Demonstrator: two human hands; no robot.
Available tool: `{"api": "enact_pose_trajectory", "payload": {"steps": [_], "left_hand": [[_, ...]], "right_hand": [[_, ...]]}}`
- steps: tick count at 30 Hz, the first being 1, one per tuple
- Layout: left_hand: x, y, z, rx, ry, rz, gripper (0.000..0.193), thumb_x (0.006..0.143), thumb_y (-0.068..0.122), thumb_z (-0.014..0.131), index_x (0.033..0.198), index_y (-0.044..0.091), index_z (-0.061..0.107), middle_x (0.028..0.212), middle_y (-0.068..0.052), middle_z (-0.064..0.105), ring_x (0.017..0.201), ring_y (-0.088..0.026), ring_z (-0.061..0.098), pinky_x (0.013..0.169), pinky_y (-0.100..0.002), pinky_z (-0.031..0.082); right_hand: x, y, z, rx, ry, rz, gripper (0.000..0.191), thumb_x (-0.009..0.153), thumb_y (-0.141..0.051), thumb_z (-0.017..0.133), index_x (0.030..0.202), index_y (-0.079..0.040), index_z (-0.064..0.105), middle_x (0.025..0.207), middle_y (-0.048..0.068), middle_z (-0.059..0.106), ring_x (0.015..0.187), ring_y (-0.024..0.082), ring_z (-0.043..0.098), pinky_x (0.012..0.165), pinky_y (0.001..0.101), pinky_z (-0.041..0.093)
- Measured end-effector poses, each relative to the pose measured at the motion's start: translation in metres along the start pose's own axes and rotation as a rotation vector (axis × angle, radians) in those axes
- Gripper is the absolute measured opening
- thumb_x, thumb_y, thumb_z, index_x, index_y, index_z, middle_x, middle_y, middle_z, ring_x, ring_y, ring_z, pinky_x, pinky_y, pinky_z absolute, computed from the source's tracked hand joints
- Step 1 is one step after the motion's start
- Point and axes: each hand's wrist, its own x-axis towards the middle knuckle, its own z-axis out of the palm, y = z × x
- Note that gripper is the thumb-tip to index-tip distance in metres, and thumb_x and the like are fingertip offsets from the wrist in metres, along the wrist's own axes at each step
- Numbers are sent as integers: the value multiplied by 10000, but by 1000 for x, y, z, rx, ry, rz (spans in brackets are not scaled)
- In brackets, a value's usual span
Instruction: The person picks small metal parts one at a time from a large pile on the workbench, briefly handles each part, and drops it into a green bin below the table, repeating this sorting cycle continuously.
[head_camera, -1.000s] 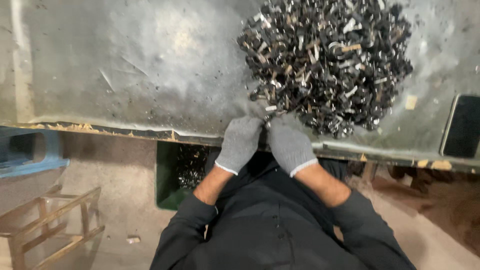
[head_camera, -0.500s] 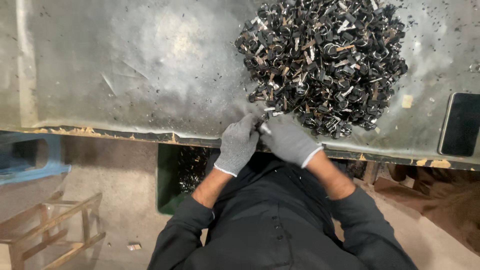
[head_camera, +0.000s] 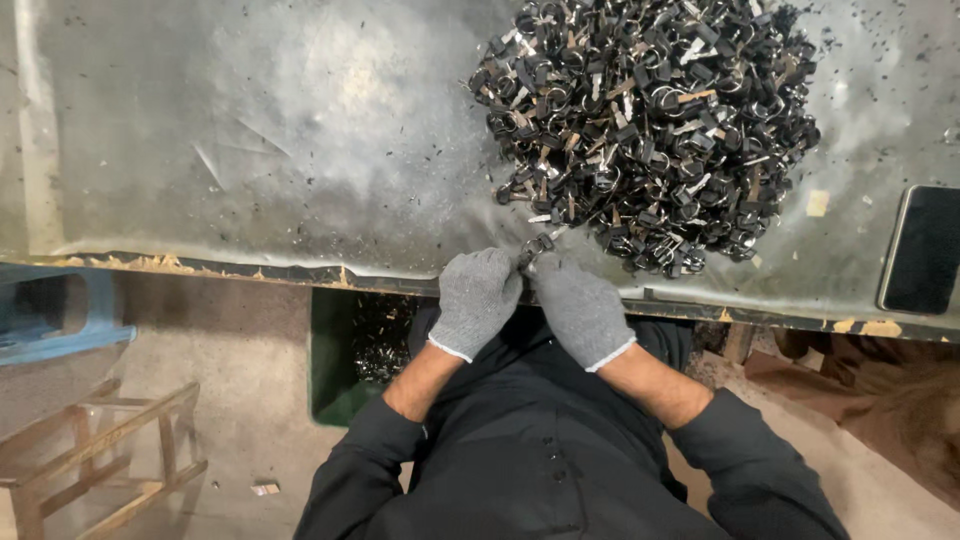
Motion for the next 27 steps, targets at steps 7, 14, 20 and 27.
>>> {"api": "enact_pose_trajectory", "payload": {"steps": [7, 14, 20, 27], "left_hand": [[-7, 4, 2, 40, 3, -11, 116, 820, 163, 735, 812, 98, 639, 740, -101, 633, 714, -336, 649, 647, -477, 476], [9, 5, -29, 41, -116, -62, 147, 852, 209, 744, 925, 81, 740, 750, -130, 675, 698, -357, 679, 622, -495, 517], [20, 5, -119, 570, -327, -340, 73, 880, 126, 652, 899, 109, 720, 757, -112, 695, 709, -306, 709, 613, -446, 553], [87, 12, -29, 246, -117, -375, 310, 972, 424, 630, 963, 119, 686, 775, -110, 690, 632, -302, 699, 547, -458, 528]], "right_hand": [[8, 0, -14, 173, -154, 90, 349, 995, -263, 614, 1170, 29, 534, 818, 206, 717, 722, 376, 729, 591, 466, 572], [11, 2, -19, 117, 140, -137, 396, 893, -259, 654, 1158, 27, 584, 909, 226, 703, 777, 432, 709, 595, 497, 558], [-4, 10, -14, 122, -161, 77, 301, 1019, -288, 579, 1210, -66, 647, 878, 177, 726, 770, 373, 722, 694, 486, 577], [10, 2, -2, 98, -91, -4, 562, 932, -306, 651, 1403, -25, 529, 949, 222, 715, 835, 398, 714, 714, 503, 575]]}}
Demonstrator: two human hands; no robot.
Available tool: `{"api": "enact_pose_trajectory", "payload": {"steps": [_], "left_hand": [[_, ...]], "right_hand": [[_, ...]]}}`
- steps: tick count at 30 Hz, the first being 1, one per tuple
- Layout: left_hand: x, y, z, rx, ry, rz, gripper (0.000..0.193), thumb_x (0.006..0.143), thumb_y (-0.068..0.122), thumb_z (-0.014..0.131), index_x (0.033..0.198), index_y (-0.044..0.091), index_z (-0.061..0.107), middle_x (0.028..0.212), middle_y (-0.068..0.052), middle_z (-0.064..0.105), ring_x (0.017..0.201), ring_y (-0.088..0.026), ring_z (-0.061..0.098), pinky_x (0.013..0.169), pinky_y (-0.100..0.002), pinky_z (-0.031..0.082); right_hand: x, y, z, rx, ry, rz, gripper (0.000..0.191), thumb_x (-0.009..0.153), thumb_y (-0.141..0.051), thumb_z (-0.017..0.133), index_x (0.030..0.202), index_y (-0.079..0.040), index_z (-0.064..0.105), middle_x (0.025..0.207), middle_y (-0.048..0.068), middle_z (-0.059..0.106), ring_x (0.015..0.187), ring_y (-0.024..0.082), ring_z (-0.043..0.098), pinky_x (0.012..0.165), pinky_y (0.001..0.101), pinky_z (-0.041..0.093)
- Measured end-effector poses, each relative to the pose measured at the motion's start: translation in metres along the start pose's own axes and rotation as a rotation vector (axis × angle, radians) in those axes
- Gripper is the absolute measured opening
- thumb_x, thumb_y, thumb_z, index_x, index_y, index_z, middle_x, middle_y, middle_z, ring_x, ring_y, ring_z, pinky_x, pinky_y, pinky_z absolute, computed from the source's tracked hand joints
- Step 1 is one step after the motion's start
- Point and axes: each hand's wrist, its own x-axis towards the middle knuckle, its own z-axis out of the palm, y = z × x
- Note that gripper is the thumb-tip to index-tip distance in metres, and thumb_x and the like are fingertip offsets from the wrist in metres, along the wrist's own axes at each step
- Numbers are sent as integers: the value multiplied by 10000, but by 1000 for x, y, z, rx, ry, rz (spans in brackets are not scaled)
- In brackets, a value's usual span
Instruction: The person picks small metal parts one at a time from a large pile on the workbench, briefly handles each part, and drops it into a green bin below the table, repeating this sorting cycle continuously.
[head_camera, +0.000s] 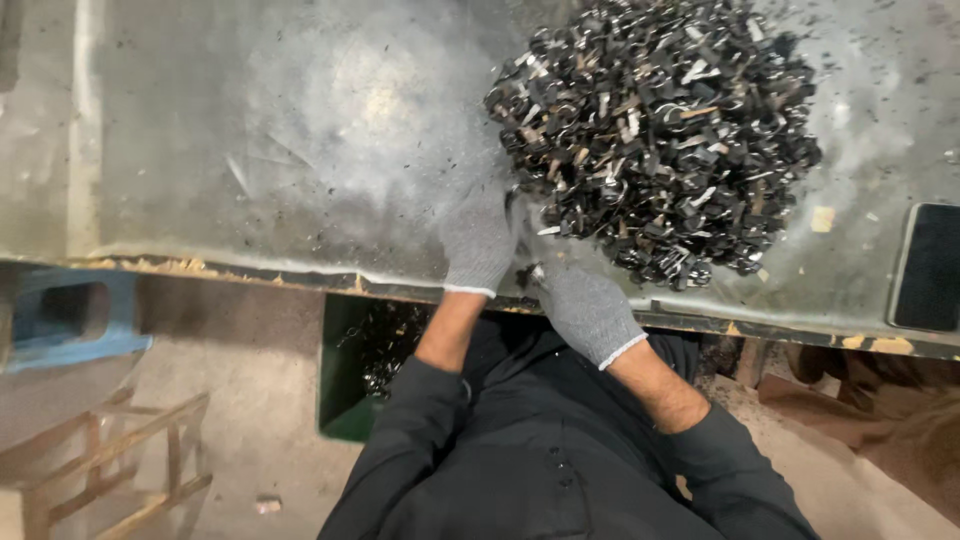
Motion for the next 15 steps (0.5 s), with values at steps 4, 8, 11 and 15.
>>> {"api": "enact_pose_trajectory", "payload": {"steps": [4, 8, 11, 15], "left_hand": [[-21, -10, 20, 114, -42, 131, 272, 942, 247, 666, 1169, 96, 665, 866, -152, 707, 696, -350, 715, 563, -482, 539], [-46, -24, 22, -175, -54, 177, 352, 796, 238, 759, 1113, 119, 662, 875, -124, 720, 808, -352, 714, 694, -490, 534], [-53, -30, 27, -269, -79, 59, 474, 786, 268, 789, 1211, 125, 636, 849, -100, 721, 820, -328, 711, 717, -466, 539], [-57, -35, 38, -205, 7, 228, 207, 818, 200, 732, 1020, 165, 704, 924, -75, 735, 840, -301, 714, 721, -449, 550]], "right_hand": [[-8, 3, -7, 43, 105, -30, 472, 906, -269, 673, 1295, -27, 562, 1064, 245, 702, 875, 415, 715, 746, 510, 580], [-9, 0, -14, 161, 237, -151, 526, 890, -172, 653, 1376, -12, 530, 1085, 264, 676, 945, 449, 688, 780, 511, 564], [2, -5, -20, 178, -144, 177, 542, 964, -280, 665, 1417, -44, 486, 1035, 253, 675, 960, 439, 674, 821, 536, 546], [13, -4, -20, 129, 111, -83, 577, 845, -222, 700, 1340, 9, 514, 991, 257, 681, 896, 453, 667, 766, 555, 535]]}}
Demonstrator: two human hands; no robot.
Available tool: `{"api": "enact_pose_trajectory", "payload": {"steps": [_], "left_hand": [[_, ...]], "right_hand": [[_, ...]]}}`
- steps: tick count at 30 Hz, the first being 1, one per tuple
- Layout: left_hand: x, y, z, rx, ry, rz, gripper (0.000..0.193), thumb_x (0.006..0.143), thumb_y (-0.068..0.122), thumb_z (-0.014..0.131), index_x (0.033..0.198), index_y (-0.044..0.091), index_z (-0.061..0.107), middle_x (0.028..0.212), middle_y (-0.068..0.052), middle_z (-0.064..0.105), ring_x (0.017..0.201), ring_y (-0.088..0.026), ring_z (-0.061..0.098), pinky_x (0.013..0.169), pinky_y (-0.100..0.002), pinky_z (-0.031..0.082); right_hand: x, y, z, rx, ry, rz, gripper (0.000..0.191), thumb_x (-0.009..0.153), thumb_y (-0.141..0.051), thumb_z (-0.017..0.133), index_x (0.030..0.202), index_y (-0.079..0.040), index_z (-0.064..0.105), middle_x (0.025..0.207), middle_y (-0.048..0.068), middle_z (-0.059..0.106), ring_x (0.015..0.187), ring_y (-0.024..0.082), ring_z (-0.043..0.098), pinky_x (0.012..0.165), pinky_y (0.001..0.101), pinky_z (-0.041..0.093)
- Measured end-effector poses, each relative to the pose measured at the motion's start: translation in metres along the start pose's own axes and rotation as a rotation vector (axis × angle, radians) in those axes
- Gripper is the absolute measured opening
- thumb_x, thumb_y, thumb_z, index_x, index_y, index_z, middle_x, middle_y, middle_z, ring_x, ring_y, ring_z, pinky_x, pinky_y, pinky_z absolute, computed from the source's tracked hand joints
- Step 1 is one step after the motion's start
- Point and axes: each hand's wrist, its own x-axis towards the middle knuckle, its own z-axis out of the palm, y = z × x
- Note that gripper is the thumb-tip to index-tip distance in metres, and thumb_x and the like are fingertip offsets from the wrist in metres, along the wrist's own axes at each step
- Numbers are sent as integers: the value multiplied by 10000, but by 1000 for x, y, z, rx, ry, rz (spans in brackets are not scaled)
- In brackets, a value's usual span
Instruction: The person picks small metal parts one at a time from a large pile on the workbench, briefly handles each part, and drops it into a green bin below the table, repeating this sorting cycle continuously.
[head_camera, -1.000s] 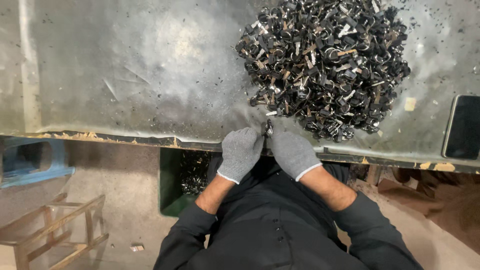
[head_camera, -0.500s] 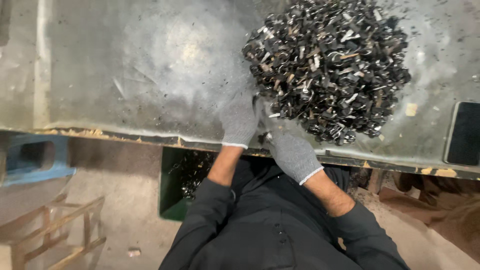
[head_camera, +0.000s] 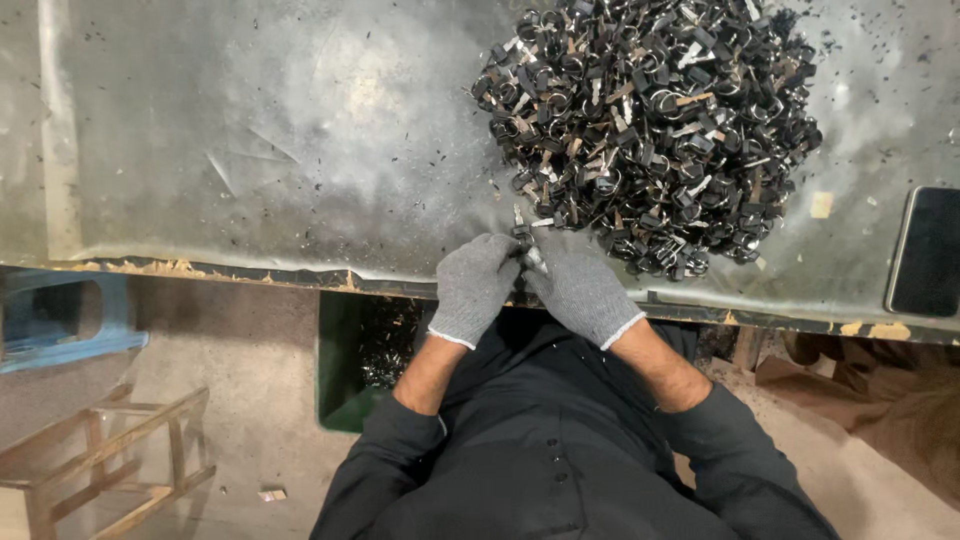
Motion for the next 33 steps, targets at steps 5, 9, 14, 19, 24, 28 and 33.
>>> {"api": "enact_pose_trajectory", "payload": {"steps": [5, 9, 14, 19, 24, 28, 33], "left_hand": [[0, -12, 7, 158, -58, 193, 161, 848, 144, 669, 991, 71, 656, 894, -123, 682, 821, -326, 694, 717, -455, 543], [-1, -11, 5, 211, -11, 370, 183, 861, 99, 625, 1034, 39, 639, 889, -135, 659, 821, -325, 687, 732, -444, 548], [7, 0, -5, 112, -51, 161, 251, 860, 108, 672, 1103, 56, 641, 876, -133, 671, 819, -341, 686, 716, -465, 540], [8, -1, -7, -18, -93, -74, 340, 836, 243, 775, 1123, 96, 668, 842, -123, 700, 815, -337, 693, 712, -472, 533], [-5, -11, 6, 76, 73, 290, 187, 869, 89, 691, 1052, 72, 662, 908, -127, 668, 863, -333, 681, 763, -449, 547], [-6, -11, 11, 55, 87, 279, 193, 877, 81, 684, 1067, 66, 659, 919, -126, 658, 905, -342, 667, 808, -457, 535], [-8, -6, 9, 18, 119, 228, 369, 849, 43, 649, 1216, 19, 624, 1012, -145, 662, 976, -343, 651, 870, -464, 513]], "right_hand": [[-6, -1, 30, -282, -22, 132, 231, 977, -114, 580, 1159, 29, 588, 926, 219, 712, 726, 371, 737, 574, 454, 595], [-8, -7, 43, -323, -59, 202, 156, 1039, -170, 551, 1069, -28, 608, 848, 205, 713, 697, 371, 727, 558, 456, 576], [4, -10, 6, -230, 18, -13, 212, 932, -108, 572, 1108, 6, 603, 933, 218, 701, 869, 415, 695, 763, 521, 559], [0, -14, -21, 41, 16, -35, 516, 860, -162, 641, 1329, 37, 557, 956, 256, 679, 902, 463, 647, 773, 559, 515], [1, -22, -2, -227, -151, 191, 232, 1031, -135, 537, 1190, 28, 580, 983, 222, 676, 855, 381, 706, 713, 486, 580], [9, -14, -7, -204, -171, 113, 181, 969, -160, 595, 1038, 0, 643, 932, 205, 694, 866, 364, 705, 744, 465, 565], [0, -10, -9, -297, -12, -22, 173, 903, -121, 608, 999, 18, 645, 930, 203, 693, 872, 335, 721, 723, 432, 592]]}}
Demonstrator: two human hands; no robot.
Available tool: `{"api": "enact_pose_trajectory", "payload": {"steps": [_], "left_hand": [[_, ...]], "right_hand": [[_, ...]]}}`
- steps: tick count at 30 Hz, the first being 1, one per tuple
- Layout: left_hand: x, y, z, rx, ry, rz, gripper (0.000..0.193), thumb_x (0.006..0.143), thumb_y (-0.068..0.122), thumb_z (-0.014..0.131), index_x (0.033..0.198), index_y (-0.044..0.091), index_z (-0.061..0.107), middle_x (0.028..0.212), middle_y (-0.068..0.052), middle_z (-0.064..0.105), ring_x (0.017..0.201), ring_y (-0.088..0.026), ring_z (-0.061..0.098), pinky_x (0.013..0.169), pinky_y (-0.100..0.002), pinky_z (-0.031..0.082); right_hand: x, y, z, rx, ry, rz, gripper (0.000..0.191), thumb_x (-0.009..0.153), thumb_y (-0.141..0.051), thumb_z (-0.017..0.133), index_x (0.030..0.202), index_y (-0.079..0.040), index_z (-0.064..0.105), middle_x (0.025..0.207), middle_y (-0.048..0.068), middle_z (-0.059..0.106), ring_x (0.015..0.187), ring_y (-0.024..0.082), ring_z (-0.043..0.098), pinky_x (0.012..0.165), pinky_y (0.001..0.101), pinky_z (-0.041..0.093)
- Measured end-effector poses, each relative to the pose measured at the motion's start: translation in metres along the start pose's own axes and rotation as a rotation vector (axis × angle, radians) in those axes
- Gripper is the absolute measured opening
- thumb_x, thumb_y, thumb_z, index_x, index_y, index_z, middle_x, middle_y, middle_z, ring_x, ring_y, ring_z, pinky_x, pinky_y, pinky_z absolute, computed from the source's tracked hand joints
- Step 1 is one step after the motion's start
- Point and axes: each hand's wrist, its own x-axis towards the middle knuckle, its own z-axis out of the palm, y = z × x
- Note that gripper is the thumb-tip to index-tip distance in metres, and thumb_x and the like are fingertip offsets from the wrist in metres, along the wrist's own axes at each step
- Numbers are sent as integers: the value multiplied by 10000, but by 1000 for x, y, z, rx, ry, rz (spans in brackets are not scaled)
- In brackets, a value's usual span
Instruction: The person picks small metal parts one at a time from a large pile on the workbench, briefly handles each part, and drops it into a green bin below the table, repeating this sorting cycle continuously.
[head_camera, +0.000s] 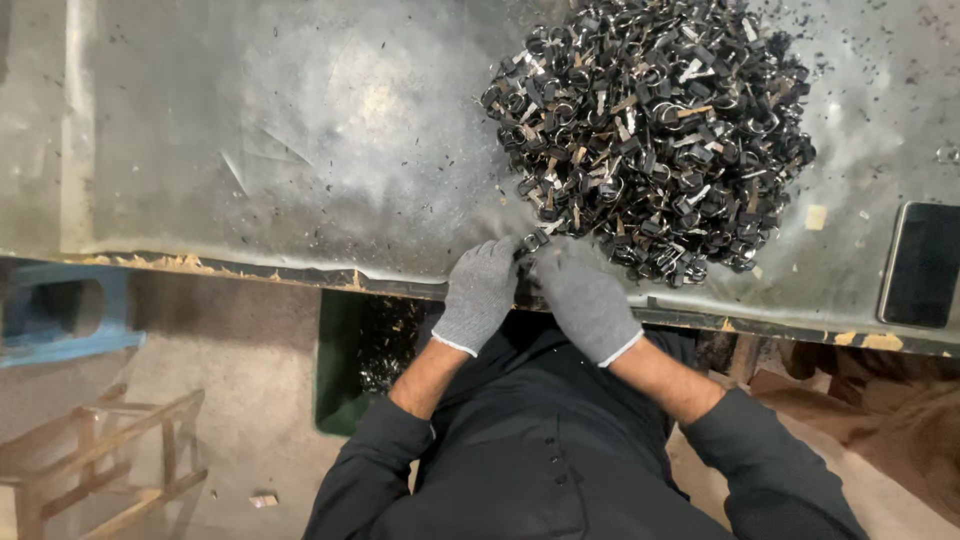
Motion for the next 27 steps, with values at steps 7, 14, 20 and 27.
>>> {"api": "enact_pose_trajectory", "payload": {"steps": [7, 14, 20, 27], "left_hand": [[-1, -8, 1, -117, -79, 68, 381, 829, -8, 611, 1209, 15, 623, 1059, -164, 668, 995, -375, 640, 910, -474, 517], [5, -2, -6, -103, -70, -17, 327, 835, 18, 643, 1161, 36, 657, 1003, -154, 683, 943, -380, 672, 842, -486, 530], [3, 4, -14, -72, 44, -123, 399, 807, 124, 736, 1175, 14, 625, 870, -107, 655, 767, -364, 663, 676, -484, 518], [-2, 14, -14, 54, 76, -114, 202, 763, 134, 739, 959, 118, 691, 911, -112, 659, 861, -347, 648, 731, -474, 506]], "right_hand": [[-7, -9, 40, 23, -216, 191, 233, 1005, -87, 540, 1191, 45, 589, 915, 238, 711, 817, 378, 741, 679, 460, 598], [18, 12, 19, 352, -395, 90, 267, 955, -209, 602, 1056, 38, 606, 947, 288, 695, 903, 469, 682, 831, 538, 529], [8, 9, 5, 395, -211, 269, 276, 1014, -256, 593, 1071, 13, 616, 949, 224, 684, 889, 389, 697, 796, 496, 551], [-14, 3, 13, 188, 33, 52, 232, 883, -150, 685, 1033, 16, 621, 1073, 225, 653, 982, 382, 663, 772, 479, 569]]}}
